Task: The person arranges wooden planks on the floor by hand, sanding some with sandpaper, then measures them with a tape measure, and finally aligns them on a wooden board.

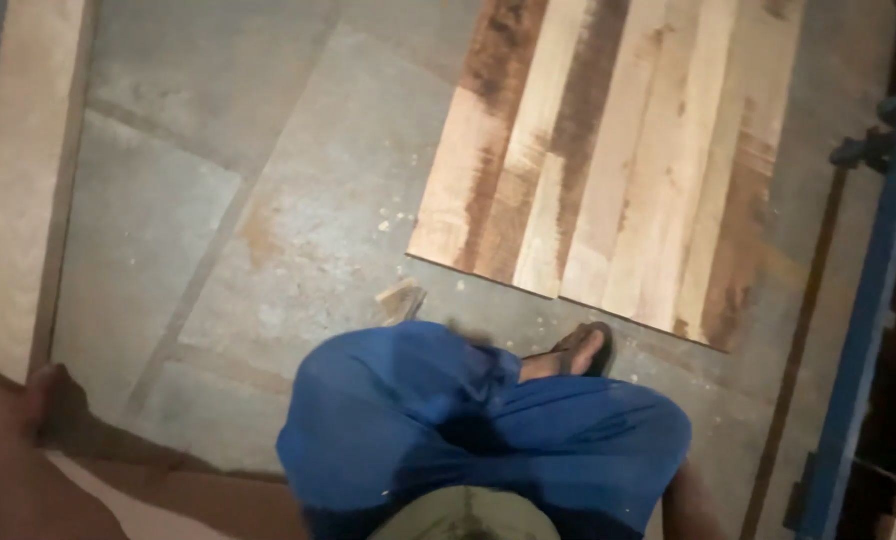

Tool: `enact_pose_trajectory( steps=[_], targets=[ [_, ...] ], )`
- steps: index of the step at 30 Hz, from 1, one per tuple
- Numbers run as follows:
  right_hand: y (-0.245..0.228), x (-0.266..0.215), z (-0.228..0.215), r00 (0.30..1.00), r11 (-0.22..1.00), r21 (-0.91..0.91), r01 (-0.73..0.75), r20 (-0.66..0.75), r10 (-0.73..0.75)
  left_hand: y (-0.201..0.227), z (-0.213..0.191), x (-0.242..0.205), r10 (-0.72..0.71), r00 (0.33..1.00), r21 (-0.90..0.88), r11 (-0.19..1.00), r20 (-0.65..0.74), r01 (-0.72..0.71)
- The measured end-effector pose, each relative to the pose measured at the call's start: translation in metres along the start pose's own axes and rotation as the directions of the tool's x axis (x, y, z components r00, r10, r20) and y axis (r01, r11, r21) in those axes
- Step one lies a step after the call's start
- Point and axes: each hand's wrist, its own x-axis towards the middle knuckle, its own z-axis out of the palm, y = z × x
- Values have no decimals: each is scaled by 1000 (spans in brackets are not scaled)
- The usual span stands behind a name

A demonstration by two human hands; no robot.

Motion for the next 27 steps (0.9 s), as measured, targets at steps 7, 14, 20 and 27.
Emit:
enact_pose_trajectory(
  steps=[7,14,20,27],
  targets=[
    [53,-57,40,998,972,234,-4,-65,19,20,-69,-2,-161,965,-156,968,208,195],
    [27,-95,52,985,867,490,88,-170,-4,56,-105,-56,-36,978,42,999,207,27],
    [61,-77,64,957,705,678,211,-289,-8,138,-159,-145,85,972,-39,996,218,-78],
    [105,-47,77,914,450,830,330,-400,67,177,-229,-197,292,914,-441,885,282,-147]
  ],
)
